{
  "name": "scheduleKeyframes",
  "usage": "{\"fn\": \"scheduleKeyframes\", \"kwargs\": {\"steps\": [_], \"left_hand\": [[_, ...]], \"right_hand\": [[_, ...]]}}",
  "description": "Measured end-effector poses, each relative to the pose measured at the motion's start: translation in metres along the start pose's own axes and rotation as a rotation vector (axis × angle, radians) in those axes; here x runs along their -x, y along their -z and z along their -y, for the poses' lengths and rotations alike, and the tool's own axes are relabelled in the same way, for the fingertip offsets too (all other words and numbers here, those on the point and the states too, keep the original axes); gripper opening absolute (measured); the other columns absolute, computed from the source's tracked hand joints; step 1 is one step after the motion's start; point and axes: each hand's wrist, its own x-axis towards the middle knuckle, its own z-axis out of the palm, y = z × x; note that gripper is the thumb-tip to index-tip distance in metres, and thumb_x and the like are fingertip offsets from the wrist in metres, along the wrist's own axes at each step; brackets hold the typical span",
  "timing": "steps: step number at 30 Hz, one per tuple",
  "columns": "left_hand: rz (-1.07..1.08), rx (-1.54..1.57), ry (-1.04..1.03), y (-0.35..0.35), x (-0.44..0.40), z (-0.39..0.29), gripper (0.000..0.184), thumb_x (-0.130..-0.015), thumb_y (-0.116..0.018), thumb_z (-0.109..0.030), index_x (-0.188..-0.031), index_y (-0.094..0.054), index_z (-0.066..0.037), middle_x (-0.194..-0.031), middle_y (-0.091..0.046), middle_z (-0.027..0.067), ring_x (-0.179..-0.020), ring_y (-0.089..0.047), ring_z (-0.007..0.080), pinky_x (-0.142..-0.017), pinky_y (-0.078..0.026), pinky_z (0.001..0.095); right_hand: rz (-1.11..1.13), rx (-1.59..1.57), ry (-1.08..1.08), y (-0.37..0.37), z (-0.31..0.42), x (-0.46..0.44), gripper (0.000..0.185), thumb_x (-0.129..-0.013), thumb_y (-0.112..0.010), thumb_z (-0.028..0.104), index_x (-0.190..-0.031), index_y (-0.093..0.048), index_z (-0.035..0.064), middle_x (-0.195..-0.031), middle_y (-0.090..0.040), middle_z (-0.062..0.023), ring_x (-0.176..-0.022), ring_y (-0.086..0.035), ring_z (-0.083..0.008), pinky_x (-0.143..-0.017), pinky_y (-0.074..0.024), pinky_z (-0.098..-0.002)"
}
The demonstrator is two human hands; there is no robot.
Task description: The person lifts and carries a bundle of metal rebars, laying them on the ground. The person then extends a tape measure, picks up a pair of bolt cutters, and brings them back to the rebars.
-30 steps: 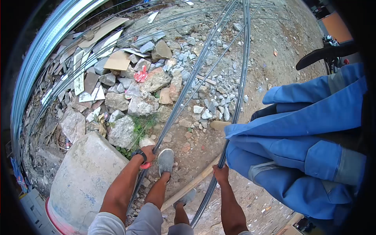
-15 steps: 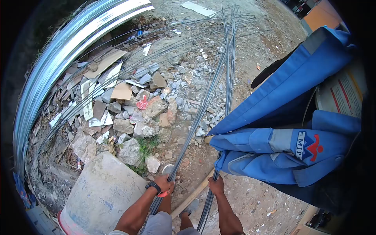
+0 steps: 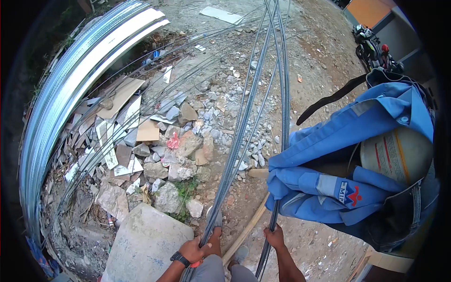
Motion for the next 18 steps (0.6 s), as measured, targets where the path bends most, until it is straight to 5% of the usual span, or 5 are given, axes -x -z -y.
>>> {"fn": "scheduleKeyframes", "kwargs": {"steps": [8,12,15,18], "left_hand": [[-0.123,0.076,0.018,0.003,0.051,0.032,0.064,-0.083,-0.056,-0.056,-0.096,-0.057,0.007,-0.083,-0.064,0.0311,-0.085,-0.063,0.046,-0.078,-0.049,0.0492],[-0.138,0.13,0.036,0.02,0.088,0.03,0.051,-0.085,-0.059,-0.048,-0.093,-0.059,0.003,-0.079,-0.069,0.0179,-0.074,-0.069,0.0313,-0.072,-0.053,0.0384],[-0.13,0.149,0.084,0.044,0.131,0.024,0.039,-0.086,-0.064,-0.038,-0.088,-0.059,0.001,-0.076,-0.069,0.0101,-0.064,-0.066,0.0195,-0.063,-0.053,0.0324],[-0.161,0.208,0.007,0.058,0.161,0.053,0.032,-0.089,-0.065,-0.03,-0.091,-0.059,0.001,-0.08,-0.068,0.0099,-0.066,-0.064,0.0158,-0.06,-0.053,0.0308]], "right_hand": [[0.135,0.134,0.027,-0.019,0.048,0.048,0.029,-0.082,-0.063,0.025,-0.095,-0.06,-0.0007,-0.07,-0.064,-0.0128,-0.067,-0.064,-0.0253,-0.065,-0.0495,-0.0384],[0.257,0.122,0.151,-0.019,0.081,0.091,0.041,-0.082,-0.064,0.03,-0.107,-0.056,-0.0024,-0.09,-0.065,-0.0189,-0.084,-0.064,-0.032,-0.079,-0.0488,-0.0403],[0.297,0.142,0.271,-0.009,0.117,0.136,0.039,-0.082,-0.068,0.028,-0.103,-0.053,-0.0015,-0.078,-0.064,-0.0132,-0.072,-0.063,-0.0243,-0.071,-0.0497,-0.0369],[0.274,0.153,0.408,-0.008,0.121,0.172,0.044,-0.081,-0.068,0.03,-0.106,-0.053,-0.0021,-0.08,-0.062,-0.0143,-0.075,-0.062,-0.026,-0.072,-0.0491,-0.0369]]}}
